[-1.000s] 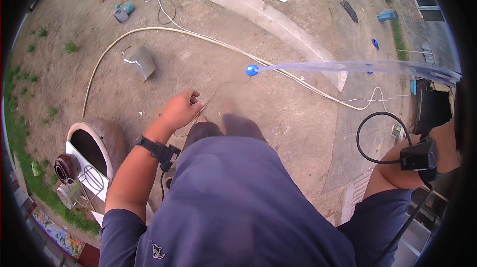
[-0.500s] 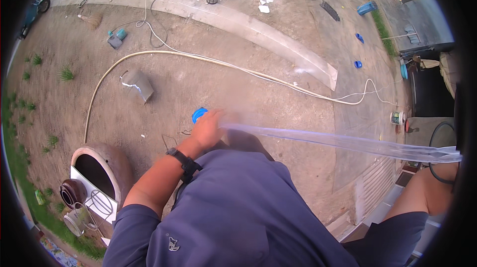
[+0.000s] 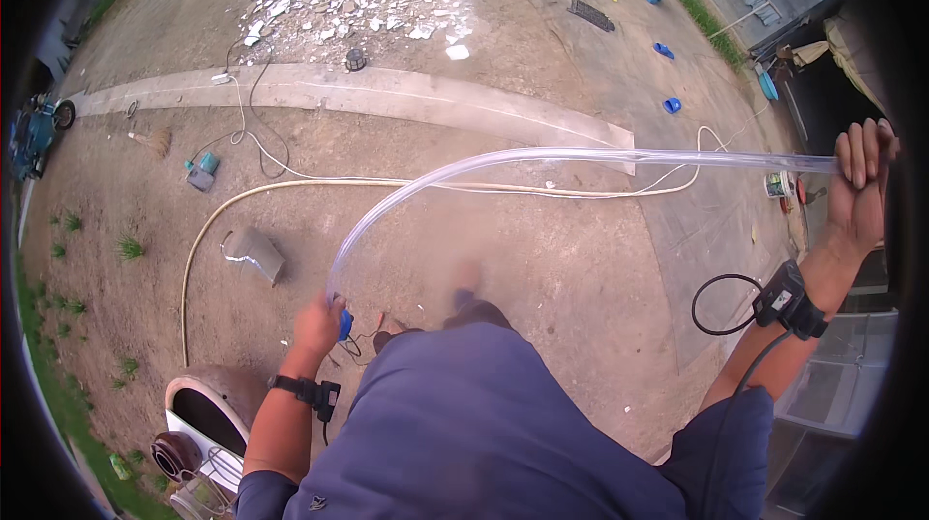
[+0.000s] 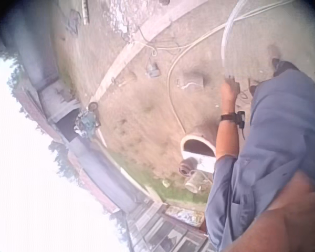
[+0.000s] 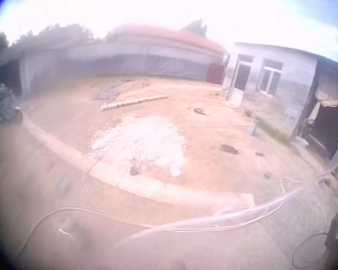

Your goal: The person assembles a small water pump system by cutting a plastic tube with scissors, fitting a connector and a wooden handle onto the tube, and then attaching the tube to a blue submersible pump.

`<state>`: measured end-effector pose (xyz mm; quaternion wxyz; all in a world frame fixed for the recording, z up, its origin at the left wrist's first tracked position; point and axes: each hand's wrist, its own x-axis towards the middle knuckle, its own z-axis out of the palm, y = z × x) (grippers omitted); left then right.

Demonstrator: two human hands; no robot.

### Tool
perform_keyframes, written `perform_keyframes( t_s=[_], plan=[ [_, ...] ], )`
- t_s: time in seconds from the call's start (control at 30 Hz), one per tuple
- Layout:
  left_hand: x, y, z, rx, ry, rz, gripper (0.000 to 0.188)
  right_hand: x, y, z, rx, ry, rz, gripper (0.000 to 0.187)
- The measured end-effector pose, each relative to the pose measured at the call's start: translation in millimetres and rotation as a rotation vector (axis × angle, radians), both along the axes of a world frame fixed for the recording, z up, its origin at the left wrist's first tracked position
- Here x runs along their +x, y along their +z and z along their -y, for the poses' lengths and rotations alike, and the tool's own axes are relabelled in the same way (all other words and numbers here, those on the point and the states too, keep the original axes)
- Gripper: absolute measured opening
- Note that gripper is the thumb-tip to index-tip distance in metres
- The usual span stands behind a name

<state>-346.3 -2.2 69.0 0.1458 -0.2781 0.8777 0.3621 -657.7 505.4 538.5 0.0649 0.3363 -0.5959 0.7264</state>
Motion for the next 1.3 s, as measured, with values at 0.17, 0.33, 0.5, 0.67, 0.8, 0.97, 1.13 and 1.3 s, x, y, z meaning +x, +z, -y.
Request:
perform_keyframes(
  t_s=[0.17, 0.33, 0.5, 0.67, 0.8, 0.97, 1.13, 1.3],
  plan=[
    [-65, 56, -7, -0.122, 0.079, -0.168, 0.025, -11, -161, 59, 0.194, -0.063, 0.397, 0.027],
    [-165, 142, -85, -0.229, -0.167, -0.288, 0.026, -6, -248, 94, 0.615, 0.166, 0.730, 0.029],
    [-231, 183, -165, -0.290, -0.464, -0.488, 0.028, 1, -289, 126, 0.375, 0.263, 0.818, 0.041],
    [-268, 187, -209, -0.227, -0.696, -0.597, 0.028, -11, -304, 115, 0.199, 0.189, 0.778, 0.043],
    [-291, 196, -223, -0.103, -0.772, -0.735, 0.042, -24, -276, 102, -0.043, 0.037, 0.797, 0.035],
    [-312, 183, -189, -0.016, -0.573, -0.952, 0.065, -51, -210, 69, -0.380, -0.026, 0.605, 0.032],
    [-312, 94, -149, 0.362, -0.542, -0.582, 0.101, -71, -133, 60, -0.503, 0.147, 0.406, 0.031],
    [-325, 81, -188, 0.404, -0.723, -0.407, 0.099, -79, -47, 41, -0.536, 0.350, 0.381, 0.016]
  ],
)
